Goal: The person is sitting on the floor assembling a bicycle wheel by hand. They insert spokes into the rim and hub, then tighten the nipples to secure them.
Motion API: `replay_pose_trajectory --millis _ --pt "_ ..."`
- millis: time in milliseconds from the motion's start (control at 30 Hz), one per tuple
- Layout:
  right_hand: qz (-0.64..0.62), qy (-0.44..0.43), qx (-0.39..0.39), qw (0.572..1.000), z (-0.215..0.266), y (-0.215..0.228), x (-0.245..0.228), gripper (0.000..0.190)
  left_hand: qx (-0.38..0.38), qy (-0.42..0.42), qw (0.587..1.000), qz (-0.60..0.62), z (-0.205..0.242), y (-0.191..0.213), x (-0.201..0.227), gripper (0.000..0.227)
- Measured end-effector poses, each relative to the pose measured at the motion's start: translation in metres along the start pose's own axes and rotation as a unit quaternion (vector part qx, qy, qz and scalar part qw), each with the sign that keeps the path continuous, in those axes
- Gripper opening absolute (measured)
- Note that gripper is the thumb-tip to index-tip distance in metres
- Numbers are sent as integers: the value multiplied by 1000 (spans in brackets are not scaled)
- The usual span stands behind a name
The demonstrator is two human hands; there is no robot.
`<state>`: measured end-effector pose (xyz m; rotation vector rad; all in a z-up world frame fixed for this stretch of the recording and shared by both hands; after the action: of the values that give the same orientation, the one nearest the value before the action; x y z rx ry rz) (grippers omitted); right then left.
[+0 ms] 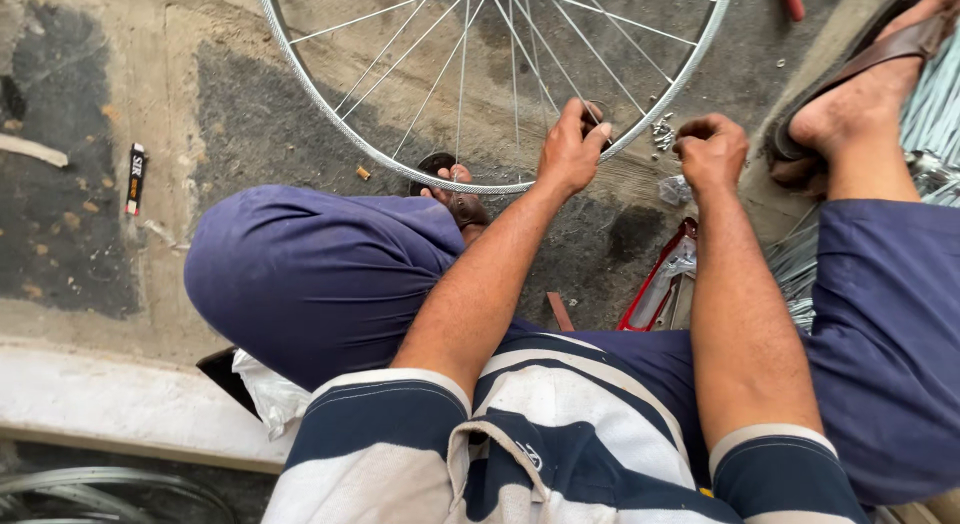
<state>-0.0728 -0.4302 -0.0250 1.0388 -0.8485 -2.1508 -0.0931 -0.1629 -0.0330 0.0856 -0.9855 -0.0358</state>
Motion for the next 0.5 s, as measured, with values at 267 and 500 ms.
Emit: replay_pose_trajectory --millis 267,500 --pt "-471 -32 -129 872 41 32 -117 12 -13 22 998 53 -1 -2 3 24" --pt "-225 106 -494 833 180 4 -247 35 -1 35 999 13 -4 -7 -3 25"
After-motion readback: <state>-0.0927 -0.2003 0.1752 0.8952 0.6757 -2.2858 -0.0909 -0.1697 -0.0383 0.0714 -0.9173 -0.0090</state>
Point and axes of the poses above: each hand's wrist, its own z-axis away from the middle knuckle, its own y-axis out of the back of the hand, x = y × z, the point moved 6 cm from there along -z, towards the middle knuckle, and after that the axes turned 1 degree about -x, right-handed, at the moved point
